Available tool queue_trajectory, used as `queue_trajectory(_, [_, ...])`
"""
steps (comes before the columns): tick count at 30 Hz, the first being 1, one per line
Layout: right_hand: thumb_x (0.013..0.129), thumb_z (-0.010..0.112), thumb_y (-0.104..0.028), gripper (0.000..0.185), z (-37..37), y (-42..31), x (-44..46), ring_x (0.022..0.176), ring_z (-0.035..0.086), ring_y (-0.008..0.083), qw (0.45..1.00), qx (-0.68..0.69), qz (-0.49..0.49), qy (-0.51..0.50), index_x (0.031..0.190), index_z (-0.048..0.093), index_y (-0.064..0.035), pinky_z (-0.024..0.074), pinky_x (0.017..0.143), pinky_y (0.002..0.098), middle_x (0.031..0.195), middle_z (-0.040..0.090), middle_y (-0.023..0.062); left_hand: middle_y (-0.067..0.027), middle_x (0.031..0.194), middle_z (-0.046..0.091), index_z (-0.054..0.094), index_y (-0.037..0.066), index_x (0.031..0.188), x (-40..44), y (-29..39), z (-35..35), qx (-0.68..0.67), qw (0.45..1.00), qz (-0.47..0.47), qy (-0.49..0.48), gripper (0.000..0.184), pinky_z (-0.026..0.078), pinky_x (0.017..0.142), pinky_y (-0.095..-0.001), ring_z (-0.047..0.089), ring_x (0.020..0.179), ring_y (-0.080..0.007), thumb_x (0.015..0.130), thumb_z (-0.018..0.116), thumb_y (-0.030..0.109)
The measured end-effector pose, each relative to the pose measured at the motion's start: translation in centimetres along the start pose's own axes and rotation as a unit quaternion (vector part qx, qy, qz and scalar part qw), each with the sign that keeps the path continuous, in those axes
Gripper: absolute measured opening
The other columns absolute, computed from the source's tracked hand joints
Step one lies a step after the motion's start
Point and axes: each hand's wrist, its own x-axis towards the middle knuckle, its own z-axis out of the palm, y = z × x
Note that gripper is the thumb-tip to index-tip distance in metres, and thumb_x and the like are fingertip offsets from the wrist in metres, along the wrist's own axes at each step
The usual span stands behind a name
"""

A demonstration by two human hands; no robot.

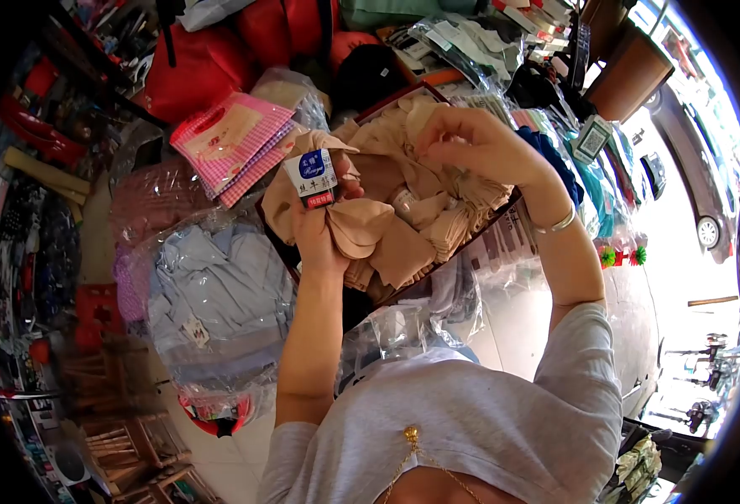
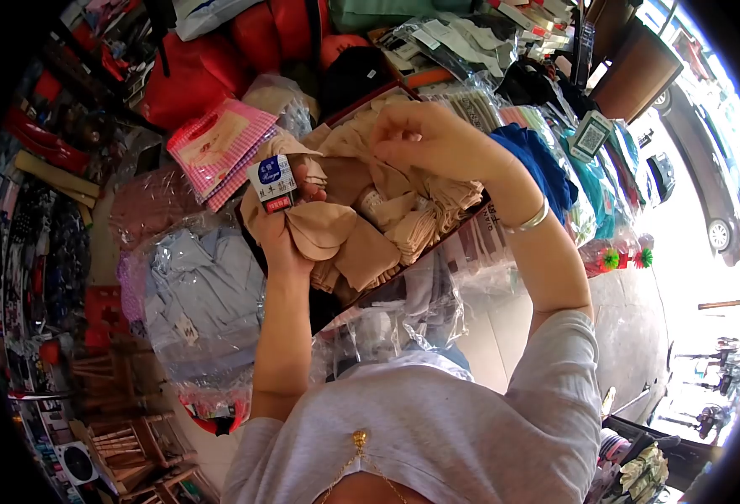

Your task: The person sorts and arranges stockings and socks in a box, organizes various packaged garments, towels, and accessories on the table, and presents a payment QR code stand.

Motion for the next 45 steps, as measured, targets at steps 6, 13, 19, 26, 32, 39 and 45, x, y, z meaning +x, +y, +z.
queue_trajectory(6, [0.080, 0.065, -0.017, 0.014, 1.5, -1.2, -0.7, 0.080, 0.059, 0.0141, 0.976, -0.200, 0.035, -0.076, 0.086, 0.065, -0.0041, 0.0465, 0.072, 0.0287, 0.090, 0.063, 0.0041, -0.0164, 0.102, 0.061, 0.049, 0.002, 0.119, -0.3, 0.1, -0.1, 0.015, 1.000, 0.000, 0.002, 0.030, 0.055, 0.079, -0.0356, 0.064, 0.086, -0.0220, 0.089, 0.044, 0.004])
queue_trajectory(13, [0.081, 0.063, -0.019, 0.018, 0.2, -0.5, -0.1, 0.066, 0.061, 0.0142, 0.988, -0.071, 0.098, -0.100, 0.088, 0.068, -0.0037, 0.0486, 0.065, 0.0283, 0.075, 0.066, 0.0067, -0.0150, 0.107, 0.059, 0.050, 0.003, 0.119, -0.2, 0.1, 0.0, -0.022, 0.999, 0.000, -0.025, 0.029, 0.054, 0.081, -0.0352, 0.062, 0.090, -0.0216, 0.089, 0.046, 0.003])
queue_trajectory(19, [0.074, 0.064, -0.013, 0.017, 1.7, 3.2, -0.8, 0.082, 0.060, 0.0267, 0.913, -0.400, -0.043, -0.071, 0.090, 0.067, -0.0071, 0.0475, 0.072, 0.0364, 0.085, 0.061, 0.0102, -0.0150, 0.108, 0.059, 0.050, 0.003, 0.120, -0.1, 0.0, -0.2, -0.025, 0.999, -0.015, -0.024, 0.031, 0.054, 0.080, -0.0342, 0.062, 0.089, -0.0206, 0.090, 0.046, 0.004])
queue_trajectory(26, [0.082, 0.057, -0.013, 0.013, -0.1, 2.4, 0.4, 0.084, 0.057, 0.0215, 0.962, -0.262, -0.070, 0.029, 0.092, 0.059, -0.0055, 0.0459, 0.071, 0.0328, 0.088, 0.055, 0.0071, -0.0148, 0.106, 0.060, 0.050, 0.002, 0.120, -0.2, -0.2, -0.4, -0.028, 0.999, -0.009, -0.023, 0.031, 0.055, 0.077, -0.0327, 0.062, 0.088, -0.0200, 0.089, 0.044, 0.001])
queue_trajectory(32, [0.095, 0.042, -0.017, 0.021, -1.9, 0.2, 0.2, 0.074, 0.055, 0.0126, 0.969, 0.238, 0.025, 0.062, 0.106, 0.049, -0.0010, 0.0443, 0.066, 0.0236, 0.089, 0.058, 0.0081, -0.0150, 0.108, 0.061, 0.050, 0.002, 0.118, -0.1, -0.2, -0.5, -0.020, 0.999, -0.023, -0.009, 0.028, 0.055, 0.077, -0.0329, 0.063, 0.088, -0.0201, 0.090, 0.045, 0.002])
queue_trajectory(39, [0.095, 0.042, -0.021, 0.022, -0.9, -1.0, 1.1, 0.080, 0.060, 0.0176, 0.902, 0.425, -0.007, 0.075, 0.106, 0.051, -0.0038, 0.0474, 0.069, 0.0279, 0.093, 0.060, 0.0100, -0.0159, 0.110, 0.061, 0.051, 0.002, 0.118, -0.2, -0.1, -0.5, -0.029, 0.999, -0.045, -0.005, 0.027, 0.055, 0.079, -0.0331, 0.063, 0.088, -0.0204, 0.091, 0.046, 0.004])
queue_trajectory(45, [0.095, 0.041, -0.025, 0.023, -0.4, -1.5, 2.1, 0.082, 0.059, 0.0185, 0.875, 0.473, -0.089, 0.048, 0.098, 0.052, -0.0051, 0.0467, 0.074, 0.0291, 0.090, 0.061, 0.0118, -0.0164, 0.110, 0.061, 0.049, 0.002, 0.121, -0.2, 0.0, -0.5, -0.021, 1.000, -0.021, -0.011, 0.029, 0.055, 0.080, -0.0343, 0.063, 0.090, -0.0212, 0.092, 0.047, 0.005])
